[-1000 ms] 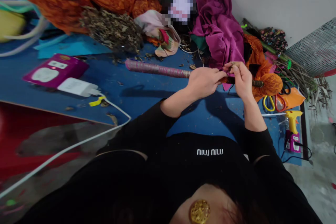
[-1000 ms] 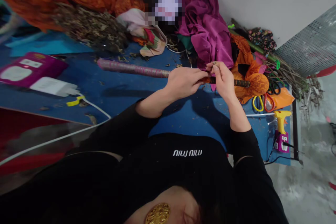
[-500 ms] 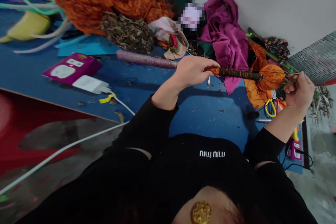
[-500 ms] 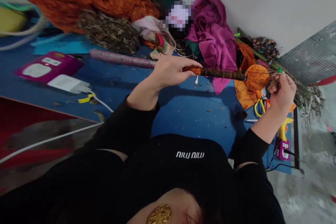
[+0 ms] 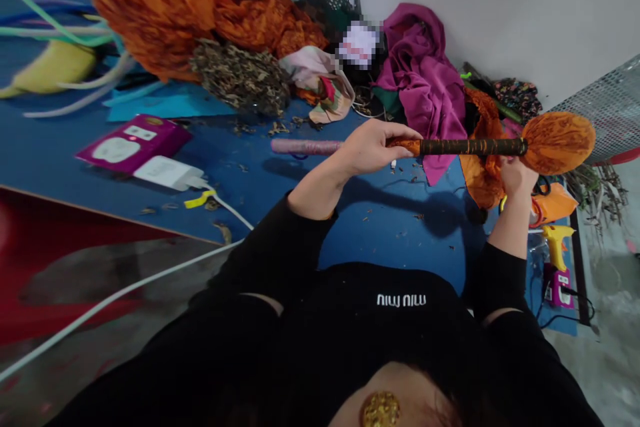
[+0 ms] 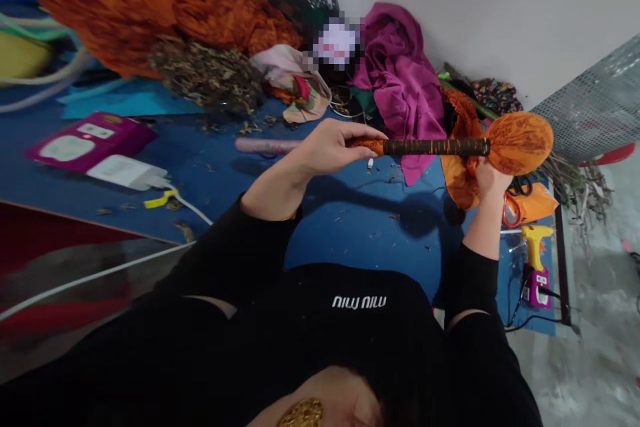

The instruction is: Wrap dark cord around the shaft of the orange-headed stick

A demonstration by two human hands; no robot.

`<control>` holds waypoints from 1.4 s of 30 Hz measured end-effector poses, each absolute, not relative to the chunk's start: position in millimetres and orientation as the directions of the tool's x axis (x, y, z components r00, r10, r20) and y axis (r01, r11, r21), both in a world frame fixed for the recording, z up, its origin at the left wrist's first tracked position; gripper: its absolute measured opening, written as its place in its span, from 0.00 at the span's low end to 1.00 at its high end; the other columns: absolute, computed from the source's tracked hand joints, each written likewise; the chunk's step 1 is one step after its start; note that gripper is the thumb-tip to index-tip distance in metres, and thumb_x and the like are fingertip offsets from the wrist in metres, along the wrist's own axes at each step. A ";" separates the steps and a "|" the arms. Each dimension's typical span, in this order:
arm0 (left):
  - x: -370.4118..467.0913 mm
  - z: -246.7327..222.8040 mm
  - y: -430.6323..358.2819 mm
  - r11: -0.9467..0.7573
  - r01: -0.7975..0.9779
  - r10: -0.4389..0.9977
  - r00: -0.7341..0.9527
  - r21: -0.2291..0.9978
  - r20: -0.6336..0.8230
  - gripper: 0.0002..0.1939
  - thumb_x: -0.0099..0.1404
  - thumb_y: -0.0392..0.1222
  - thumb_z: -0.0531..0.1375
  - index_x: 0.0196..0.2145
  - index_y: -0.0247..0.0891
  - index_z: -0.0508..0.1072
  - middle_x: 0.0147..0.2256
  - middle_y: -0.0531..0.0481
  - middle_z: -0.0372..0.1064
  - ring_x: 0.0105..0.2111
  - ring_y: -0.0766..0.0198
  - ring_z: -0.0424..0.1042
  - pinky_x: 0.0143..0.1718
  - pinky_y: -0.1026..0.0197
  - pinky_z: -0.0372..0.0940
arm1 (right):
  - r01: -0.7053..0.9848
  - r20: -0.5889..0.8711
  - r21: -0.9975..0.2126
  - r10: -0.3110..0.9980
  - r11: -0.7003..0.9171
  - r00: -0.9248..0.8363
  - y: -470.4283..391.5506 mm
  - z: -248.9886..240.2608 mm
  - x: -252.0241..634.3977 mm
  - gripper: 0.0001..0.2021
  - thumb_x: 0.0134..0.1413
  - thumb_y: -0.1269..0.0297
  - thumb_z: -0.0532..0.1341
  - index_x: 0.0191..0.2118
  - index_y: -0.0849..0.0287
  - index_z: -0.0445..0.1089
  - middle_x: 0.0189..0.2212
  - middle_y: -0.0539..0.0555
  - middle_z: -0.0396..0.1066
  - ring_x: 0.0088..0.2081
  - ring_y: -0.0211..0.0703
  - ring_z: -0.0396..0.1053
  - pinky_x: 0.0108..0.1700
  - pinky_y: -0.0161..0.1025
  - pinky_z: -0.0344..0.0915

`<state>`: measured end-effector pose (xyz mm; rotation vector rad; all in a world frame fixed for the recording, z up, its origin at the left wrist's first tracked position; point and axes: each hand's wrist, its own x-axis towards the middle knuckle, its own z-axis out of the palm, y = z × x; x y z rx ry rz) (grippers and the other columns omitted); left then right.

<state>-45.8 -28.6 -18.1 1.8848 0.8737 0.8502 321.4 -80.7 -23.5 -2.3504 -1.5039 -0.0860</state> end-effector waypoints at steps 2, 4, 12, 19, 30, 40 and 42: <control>-41.6 -18.3 -30.8 -0.373 0.223 0.842 0.490 0.901 0.227 0.22 0.59 0.42 0.64 0.51 0.37 0.85 0.44 0.45 0.85 0.41 0.56 0.81 0.46 0.57 0.72 | 0.885 0.239 -0.376 0.894 -0.274 0.379 -75.6 -25.0 295.7 0.08 0.65 0.62 0.65 0.40 0.61 0.78 0.46 0.62 0.80 0.54 0.53 0.76 0.64 0.56 0.70; -38.4 -18.0 -32.3 -0.376 0.236 0.854 0.464 0.896 0.236 0.22 0.60 0.42 0.64 0.51 0.37 0.85 0.45 0.45 0.85 0.43 0.55 0.81 0.49 0.55 0.72 | 0.748 0.229 -0.663 0.945 -0.024 0.233 -71.2 -29.1 263.0 0.10 0.62 0.56 0.66 0.35 0.58 0.77 0.40 0.56 0.81 0.48 0.49 0.77 0.59 0.51 0.72; -33.4 -21.6 -28.8 -0.385 0.314 0.882 0.403 0.868 0.246 0.22 0.61 0.41 0.64 0.53 0.39 0.85 0.47 0.45 0.85 0.47 0.54 0.82 0.53 0.54 0.72 | 0.299 0.184 -0.933 0.979 0.201 -0.083 -93.4 -32.7 155.6 0.22 0.59 0.38 0.65 0.34 0.55 0.75 0.26 0.48 0.75 0.31 0.38 0.73 0.38 0.38 0.72; -28.6 -21.1 -29.7 -0.370 0.352 0.894 0.387 0.860 0.226 0.21 0.63 0.39 0.64 0.54 0.40 0.84 0.49 0.46 0.85 0.48 0.54 0.82 0.53 0.55 0.72 | 0.352 0.592 -0.755 0.806 0.553 0.003 -111.0 -19.9 146.6 0.17 0.69 0.46 0.60 0.33 0.52 0.75 0.40 0.54 0.76 0.50 0.47 0.77 0.60 0.51 0.74; -6.4 -13.0 -53.8 -0.345 0.569 0.919 0.368 0.747 0.143 0.19 0.69 0.41 0.62 0.56 0.46 0.82 0.50 0.48 0.85 0.52 0.50 0.82 0.52 0.52 0.71 | 0.046 0.291 -0.954 0.881 0.296 0.374 -114.3 -16.7 131.1 0.23 0.59 0.40 0.66 0.28 0.54 0.62 0.22 0.43 0.56 0.21 0.30 0.48 0.24 0.35 0.48; -5.6 -13.8 -56.6 -0.352 0.613 0.918 0.376 0.707 0.131 0.20 0.69 0.41 0.60 0.56 0.45 0.82 0.49 0.47 0.85 0.51 0.49 0.82 0.51 0.52 0.71 | 0.088 0.370 -0.927 0.859 0.364 0.353 -127.1 -15.4 122.4 0.19 0.66 0.46 0.63 0.30 0.53 0.67 0.22 0.44 0.57 0.22 0.31 0.51 0.25 0.36 0.51; -7.6 -12.2 -57.3 -0.391 0.649 0.907 0.391 0.653 0.154 0.20 0.70 0.41 0.59 0.57 0.44 0.82 0.50 0.46 0.84 0.52 0.48 0.82 0.51 0.52 0.71 | 0.116 0.426 -0.904 0.850 0.411 0.311 -125.4 -12.8 126.9 0.17 0.68 0.48 0.61 0.31 0.53 0.69 0.23 0.45 0.61 0.24 0.33 0.59 0.29 0.36 0.61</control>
